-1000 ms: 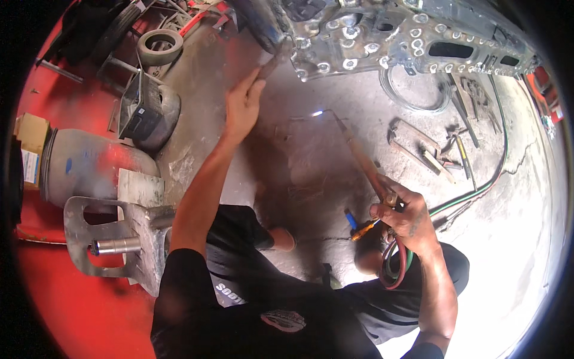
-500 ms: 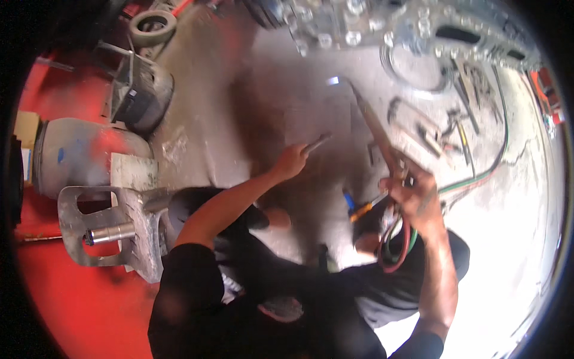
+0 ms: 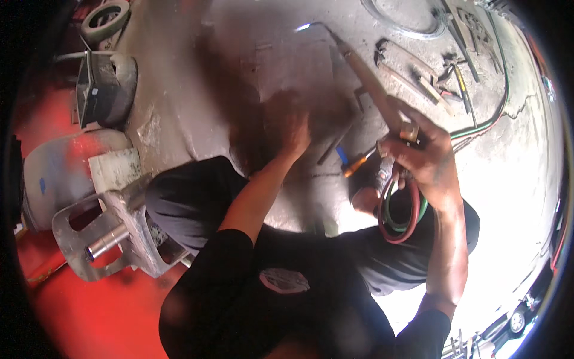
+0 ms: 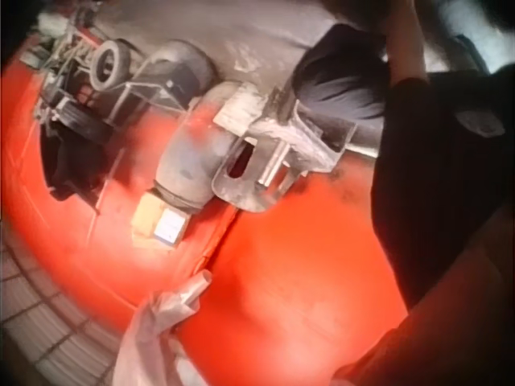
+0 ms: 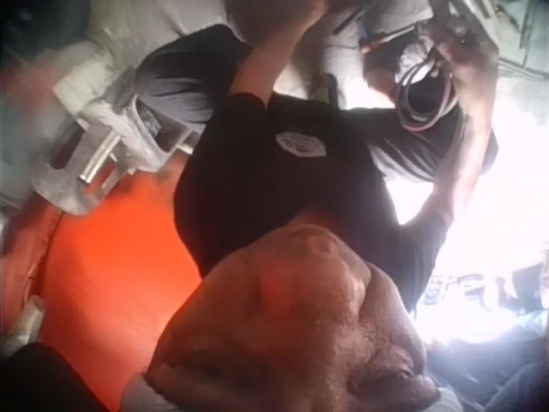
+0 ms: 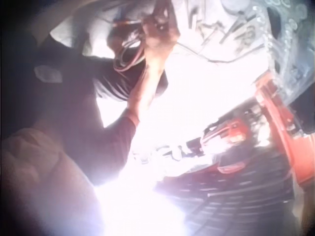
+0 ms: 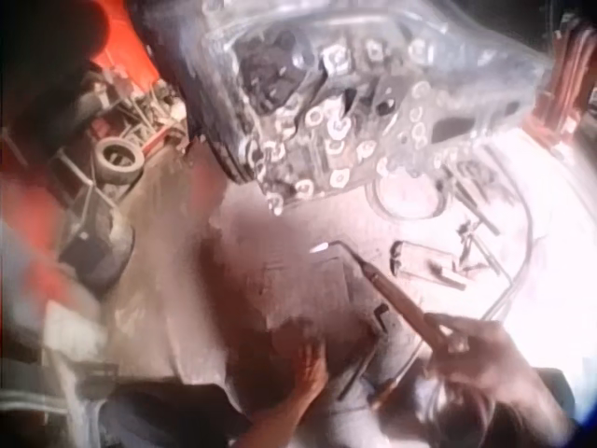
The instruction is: The person uses a brazing torch to heat and join metal components on a car door frame, applying a filler rod to the heated joints.
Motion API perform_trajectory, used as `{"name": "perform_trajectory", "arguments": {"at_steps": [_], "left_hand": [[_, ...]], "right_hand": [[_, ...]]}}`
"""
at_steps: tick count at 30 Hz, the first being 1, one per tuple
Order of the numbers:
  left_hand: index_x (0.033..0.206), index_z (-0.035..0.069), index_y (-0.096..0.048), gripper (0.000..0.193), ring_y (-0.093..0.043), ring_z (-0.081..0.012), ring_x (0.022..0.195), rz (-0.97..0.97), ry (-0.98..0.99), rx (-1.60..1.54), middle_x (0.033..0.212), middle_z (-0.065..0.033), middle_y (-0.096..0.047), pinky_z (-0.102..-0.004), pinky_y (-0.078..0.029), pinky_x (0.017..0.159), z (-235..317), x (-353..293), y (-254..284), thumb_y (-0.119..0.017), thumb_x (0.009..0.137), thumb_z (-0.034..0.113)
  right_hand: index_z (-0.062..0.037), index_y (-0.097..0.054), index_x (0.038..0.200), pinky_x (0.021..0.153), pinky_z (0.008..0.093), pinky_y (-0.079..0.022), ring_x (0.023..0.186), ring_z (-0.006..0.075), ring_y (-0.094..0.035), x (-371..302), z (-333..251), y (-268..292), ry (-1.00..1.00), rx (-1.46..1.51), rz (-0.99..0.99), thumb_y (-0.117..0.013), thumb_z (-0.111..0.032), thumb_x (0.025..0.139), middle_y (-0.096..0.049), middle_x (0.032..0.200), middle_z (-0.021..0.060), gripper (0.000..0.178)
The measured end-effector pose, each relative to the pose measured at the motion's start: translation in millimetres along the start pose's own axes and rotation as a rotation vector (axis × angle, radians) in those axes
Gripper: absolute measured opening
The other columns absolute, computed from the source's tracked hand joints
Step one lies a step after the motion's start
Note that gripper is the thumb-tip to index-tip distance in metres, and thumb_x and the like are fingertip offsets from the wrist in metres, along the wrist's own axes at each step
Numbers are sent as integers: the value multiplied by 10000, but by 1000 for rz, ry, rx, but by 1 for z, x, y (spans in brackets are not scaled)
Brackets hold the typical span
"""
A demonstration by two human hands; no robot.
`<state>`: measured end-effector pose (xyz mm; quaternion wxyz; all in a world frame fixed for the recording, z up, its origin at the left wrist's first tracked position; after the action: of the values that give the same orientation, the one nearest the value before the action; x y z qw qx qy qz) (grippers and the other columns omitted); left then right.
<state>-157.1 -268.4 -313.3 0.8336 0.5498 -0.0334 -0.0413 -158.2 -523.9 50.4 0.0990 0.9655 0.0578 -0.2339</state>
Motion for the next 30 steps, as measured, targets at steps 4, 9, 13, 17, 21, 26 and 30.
{"name": "perform_trajectory", "arguments": {"at_steps": [4, 9, 13, 17, 21, 26, 30], "left_hand": [[1309, 76, -564, 659, -550, -394, 1135, -193, -149, 365, 1233, -227, -557, -511, -471, 955, -23, -2, 16, -815, 716, 215], [1199, 64, -579, 500, -613, -398, 1048, -325, -166, 221, 1150, -220, -606, -513, -516, 849, -48, -11, 4, -753, 762, 231], [1173, 10, -554, 409, -645, -407, 971, -389, 29, -192, 1055, -287, -631, -516, -511, 838, -18, 10, 33, -633, 792, 138], [1071, -12, -562, 273, -665, -396, 789, -42, 121, -705, 858, -213, -669, -505, -493, 779, -54, 36, 87, -555, 884, 186], [1020, 8, -591, 321, -629, -221, 640, -96, 268, -814, 742, -57, -628, -421, -509, 655, -25, 60, 195, -581, 992, 328], [1032, 54, -654, 301, -616, -154, 610, -49, 280, -1011, 753, -38, -613, -321, -529, 582, 9, 32, 326, -601, 1021, 350], [1093, 35, -666, 241, -658, -166, 706, 275, 133, -1230, 813, -55, -661, -332, -536, 639, 5, 27, 372, -599, 1022, 256]], "right_hand": [[-30, -568, 1398, 496, 206, -480, 572, 64, -582, -8, 1, 13, 21, 79, -60, -748, 31, 831, -671, 821, 36, 598], [-16, -552, 1404, 445, 203, -481, 532, 72, -587, -9, -1, 8, 94, 210, -179, -817, -28, 801, -683, 830, 52, 659], [-8, -544, 1409, 457, 205, -491, 528, 78, -585, -20, -2, 14, 148, 228, -192, -813, -7, 795, -678, 820, 54, 671], [-14, -540, 1417, 467, 207, -491, 540, 76, -588, -23, -15, -2, 255, 254, -265, -788, 20, 807, -678, 820, 40, 659], [-37, -541, 1428, 497, 209, -495, 571, 69, -591, -37, -13, 4, 354, 242, -171, -746, 49, 837, -695, 892, 50, 632], [-53, -541, 1433, 484, 221, -494, 552, 80, -591, -44, -22, -8, 381, 192, -95, -740, 37, 855, -689, 899, 67, 618], [-79, -535, 1445, 476, 231, -497, 545, 96, -597, -40, -22, -15, 393, 194, -93, -755, 3, 860, -685, 917, 74, 630]]}}
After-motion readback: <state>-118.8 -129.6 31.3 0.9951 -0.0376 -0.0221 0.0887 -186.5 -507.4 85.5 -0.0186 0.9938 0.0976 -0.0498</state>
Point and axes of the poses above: each hand's wrist, its own x-axis towards the middle knuckle, its own y-axis out of the back of the hand, z = x × y, the point moved 1 cm from there along x, towards the middle knuckle
